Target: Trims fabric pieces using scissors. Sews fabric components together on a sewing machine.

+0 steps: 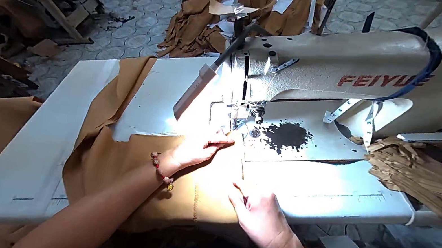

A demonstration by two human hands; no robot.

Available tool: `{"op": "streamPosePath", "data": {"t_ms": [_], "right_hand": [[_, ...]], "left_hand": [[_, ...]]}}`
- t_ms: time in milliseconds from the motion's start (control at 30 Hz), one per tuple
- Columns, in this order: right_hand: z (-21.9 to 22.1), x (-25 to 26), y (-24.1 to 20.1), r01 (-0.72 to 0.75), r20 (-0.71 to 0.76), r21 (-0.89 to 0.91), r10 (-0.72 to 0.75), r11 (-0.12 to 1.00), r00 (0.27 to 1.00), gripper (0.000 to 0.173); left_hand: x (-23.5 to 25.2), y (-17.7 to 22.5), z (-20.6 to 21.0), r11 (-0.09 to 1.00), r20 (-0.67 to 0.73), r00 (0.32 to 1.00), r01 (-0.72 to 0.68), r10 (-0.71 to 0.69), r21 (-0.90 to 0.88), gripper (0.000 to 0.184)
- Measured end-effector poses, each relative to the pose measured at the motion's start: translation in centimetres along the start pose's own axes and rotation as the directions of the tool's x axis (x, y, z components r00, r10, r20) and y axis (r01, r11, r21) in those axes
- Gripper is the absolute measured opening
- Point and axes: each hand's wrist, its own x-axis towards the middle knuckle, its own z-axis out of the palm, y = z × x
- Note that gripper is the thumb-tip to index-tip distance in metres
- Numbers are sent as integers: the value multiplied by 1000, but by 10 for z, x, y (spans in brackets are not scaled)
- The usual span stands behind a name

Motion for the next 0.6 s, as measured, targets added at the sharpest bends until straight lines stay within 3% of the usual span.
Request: {"op": "streamPosePath", "data": {"t_ms": [167,333,600], "right_hand": [[-6,-6,-7,-21,-8,-186,20,982,1000,27],[-4,-8,-7,-20,-26,-235,15,972,1000,28],[-6,-6,-9,4,0,-267,-4,964,1000,31]], "left_hand": [[8,5,0,997,78,997,14,-19,73,33],[13,10,-1,994,152,985,62,-76,95,34],[16,13,-2,989,157,984,59,-81,139,32]]}}
